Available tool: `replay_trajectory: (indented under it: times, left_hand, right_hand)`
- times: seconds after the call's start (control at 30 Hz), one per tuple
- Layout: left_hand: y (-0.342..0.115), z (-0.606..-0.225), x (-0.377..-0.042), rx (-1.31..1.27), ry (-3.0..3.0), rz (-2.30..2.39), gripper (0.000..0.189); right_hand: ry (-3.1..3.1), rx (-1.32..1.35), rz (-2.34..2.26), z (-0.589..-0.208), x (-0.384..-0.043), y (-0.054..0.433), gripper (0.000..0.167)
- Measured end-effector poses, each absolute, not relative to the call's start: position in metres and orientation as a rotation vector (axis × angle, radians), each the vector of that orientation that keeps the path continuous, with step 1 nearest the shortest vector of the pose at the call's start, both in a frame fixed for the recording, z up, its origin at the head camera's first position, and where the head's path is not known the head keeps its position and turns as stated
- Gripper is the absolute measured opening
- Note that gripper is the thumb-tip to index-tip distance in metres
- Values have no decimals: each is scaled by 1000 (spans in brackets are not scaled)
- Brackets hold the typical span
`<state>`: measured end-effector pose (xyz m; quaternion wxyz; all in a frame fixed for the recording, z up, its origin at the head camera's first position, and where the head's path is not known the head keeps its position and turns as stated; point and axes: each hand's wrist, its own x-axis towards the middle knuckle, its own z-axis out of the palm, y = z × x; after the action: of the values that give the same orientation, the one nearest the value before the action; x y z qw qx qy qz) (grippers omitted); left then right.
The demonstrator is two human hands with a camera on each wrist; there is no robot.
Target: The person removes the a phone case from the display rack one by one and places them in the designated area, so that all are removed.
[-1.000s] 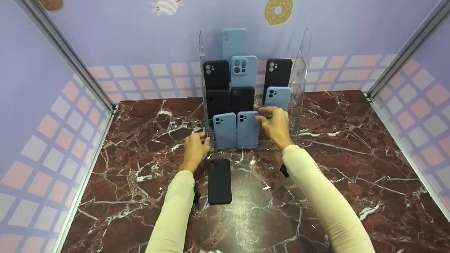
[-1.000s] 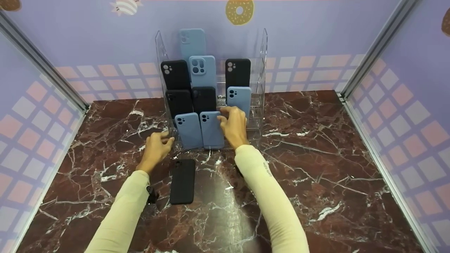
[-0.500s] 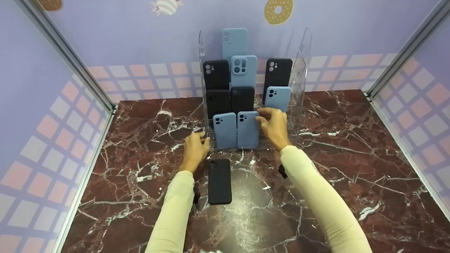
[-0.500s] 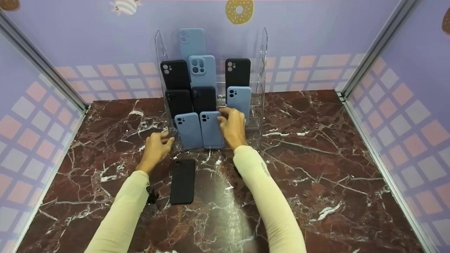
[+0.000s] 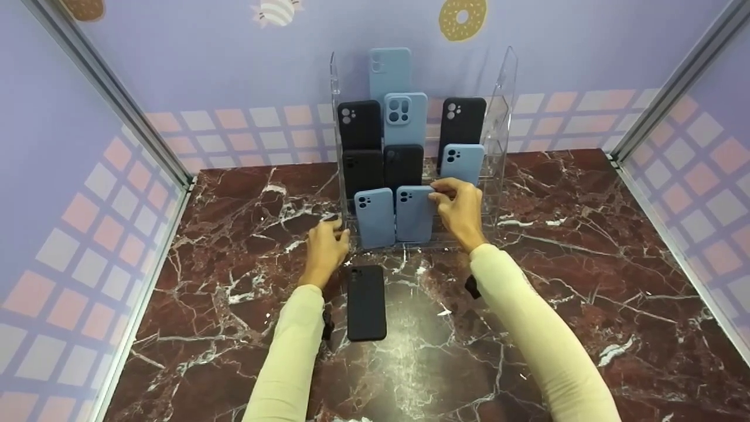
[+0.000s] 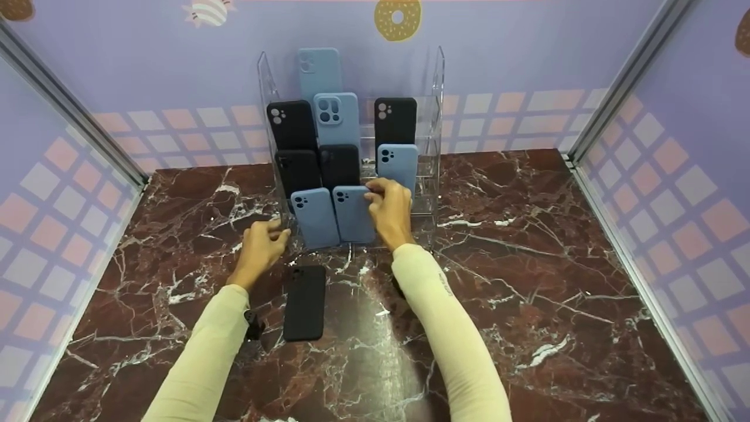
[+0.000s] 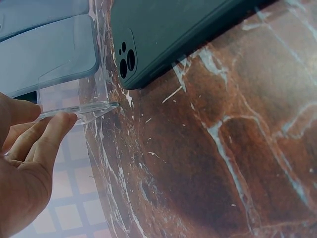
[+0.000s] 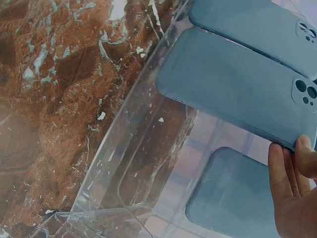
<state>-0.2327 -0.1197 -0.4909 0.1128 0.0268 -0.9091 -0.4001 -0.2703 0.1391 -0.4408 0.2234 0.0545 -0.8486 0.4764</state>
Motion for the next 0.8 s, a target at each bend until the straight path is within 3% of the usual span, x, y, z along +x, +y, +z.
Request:
replay_trajectory:
  times: [0.8]
  left_hand:
    - [-119,-491,-231,90,-2675,-1188,35]
  right_hand:
    - [-2108,242,1501,-412,-234,162,11]
